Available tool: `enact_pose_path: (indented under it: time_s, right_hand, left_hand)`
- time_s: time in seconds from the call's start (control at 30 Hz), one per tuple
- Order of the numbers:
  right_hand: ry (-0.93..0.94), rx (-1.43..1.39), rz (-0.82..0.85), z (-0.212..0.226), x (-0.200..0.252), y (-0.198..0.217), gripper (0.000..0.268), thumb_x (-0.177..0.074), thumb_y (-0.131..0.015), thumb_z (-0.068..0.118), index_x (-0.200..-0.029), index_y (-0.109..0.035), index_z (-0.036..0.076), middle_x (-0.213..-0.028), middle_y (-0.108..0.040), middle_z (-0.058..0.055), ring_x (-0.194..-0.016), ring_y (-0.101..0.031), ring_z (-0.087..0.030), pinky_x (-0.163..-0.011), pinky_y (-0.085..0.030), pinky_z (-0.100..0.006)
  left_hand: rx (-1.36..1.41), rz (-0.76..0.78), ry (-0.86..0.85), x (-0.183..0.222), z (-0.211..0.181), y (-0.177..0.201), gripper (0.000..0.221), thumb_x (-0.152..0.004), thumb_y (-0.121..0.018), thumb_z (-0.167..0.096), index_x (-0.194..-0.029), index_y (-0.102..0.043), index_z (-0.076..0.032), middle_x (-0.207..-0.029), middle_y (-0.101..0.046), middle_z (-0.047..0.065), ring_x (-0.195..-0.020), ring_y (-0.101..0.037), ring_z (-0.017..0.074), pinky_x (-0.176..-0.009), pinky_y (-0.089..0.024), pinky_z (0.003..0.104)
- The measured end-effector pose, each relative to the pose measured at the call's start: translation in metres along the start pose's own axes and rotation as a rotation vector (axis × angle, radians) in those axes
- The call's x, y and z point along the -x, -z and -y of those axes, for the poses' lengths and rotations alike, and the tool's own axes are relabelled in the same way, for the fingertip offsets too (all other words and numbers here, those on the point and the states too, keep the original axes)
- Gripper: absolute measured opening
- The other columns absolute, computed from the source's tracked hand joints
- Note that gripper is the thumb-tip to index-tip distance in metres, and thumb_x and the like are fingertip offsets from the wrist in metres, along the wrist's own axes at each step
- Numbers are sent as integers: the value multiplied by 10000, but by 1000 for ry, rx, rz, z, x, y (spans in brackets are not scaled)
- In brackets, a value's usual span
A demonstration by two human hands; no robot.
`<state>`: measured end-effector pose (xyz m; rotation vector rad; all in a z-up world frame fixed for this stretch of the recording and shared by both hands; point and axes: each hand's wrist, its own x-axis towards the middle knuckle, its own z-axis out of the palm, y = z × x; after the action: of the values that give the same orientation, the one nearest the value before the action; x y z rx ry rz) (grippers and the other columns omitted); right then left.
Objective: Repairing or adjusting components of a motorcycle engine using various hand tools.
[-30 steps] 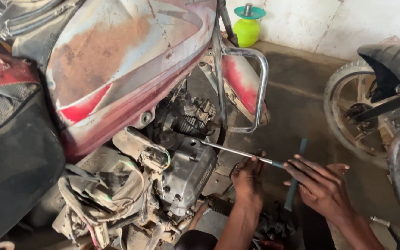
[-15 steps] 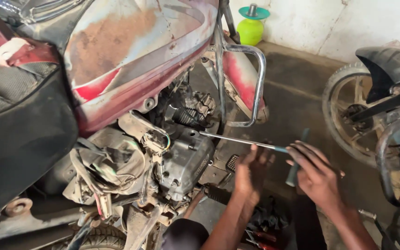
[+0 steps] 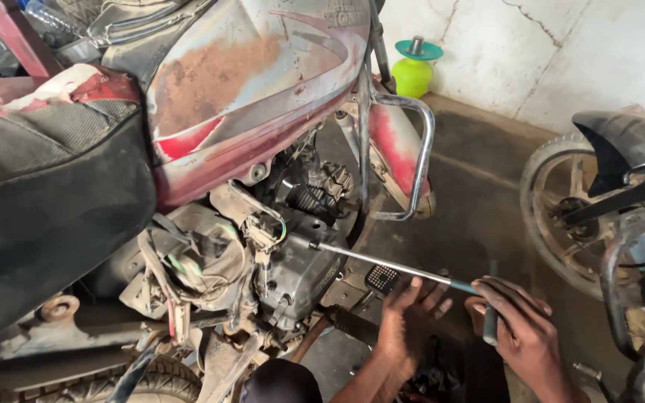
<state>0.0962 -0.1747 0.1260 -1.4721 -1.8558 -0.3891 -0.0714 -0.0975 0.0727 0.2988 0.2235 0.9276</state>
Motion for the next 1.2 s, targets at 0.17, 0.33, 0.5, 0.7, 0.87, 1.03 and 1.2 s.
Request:
enact_pose_path:
  time_s: [0.17,0.33,0.5,0.7,0.87,1.03,1.2]
  right_hand:
    - [-23,-49,-4,-5,4,-14,371,-854,-655,-12,-1221,-679,34,-1238,-705,-135,-1198,-685,-330,-1008,-547,-410]
    - [133,22,75,-11,17,-24,412,-797,-639,-48,-1161,-733,119,-1339,-657,-113,-1305,-597,-295,-1073,-496,-457]
    - [162,58,135,-25,37,-36,411,-823,-586,-64,-1107,-760,178,-1369,-659,-72,-1337,-579,-280,-1116,-458,-483]
    - [-351,-482,198,-38,46,-43,395,-900,-638,104,-1282,-665,8,-1359,-681,-146,-1194,-683,-241,-917,-607,-311]
    - [-1130,-751,75,-56,53,-54,470,-1106,-566,168,-1563,-561,56,-1238,-773,-277,-841,-707,-406,-663,-492,-429]
    - [-466,160,164,-21,44,-43,575,-868,-590,54,-1443,-606,74,-1250,-708,-200,-1084,-704,-319,-886,-581,-368]
    - [-486,-97,297,-65,120,-60,411,-909,-700,120,-1314,-658,63,-1317,-672,-245,-1170,-679,-352,-872,-606,-404]
  left_hand:
    - [42,-40,13,-10,-3,7,413,-891,-735,-349,-1177,-559,-108,-1312,-690,156,-1267,-643,285,-1046,-490,452]
    - [32,-82,0,-15,-4,7,446,-906,-714,-298,-1243,-484,-118,-1216,-713,195,-1145,-701,303,-1033,-512,441]
    - [48,-207,30,-14,-4,-6,422,-903,-695,-232,-1219,-442,-111,-1106,-710,159,-1080,-715,302,-982,-546,456]
    - [117,-307,11,-26,13,6,314,-894,-686,-183,-1125,-487,-109,-982,-675,108,-979,-701,276,-946,-564,467]
    - [150,-302,-41,-24,10,6,252,-874,-711,-206,-1027,-533,-114,-901,-641,81,-923,-679,271,-912,-561,460]
    - [200,-254,-7,-18,-5,-1,294,-867,-759,-276,-994,-538,-132,-862,-614,43,-892,-651,234,-927,-533,424]
    - [181,-210,-34,-19,-11,-3,341,-845,-780,-312,-997,-540,-123,-868,-624,44,-900,-659,229,-965,-528,426]
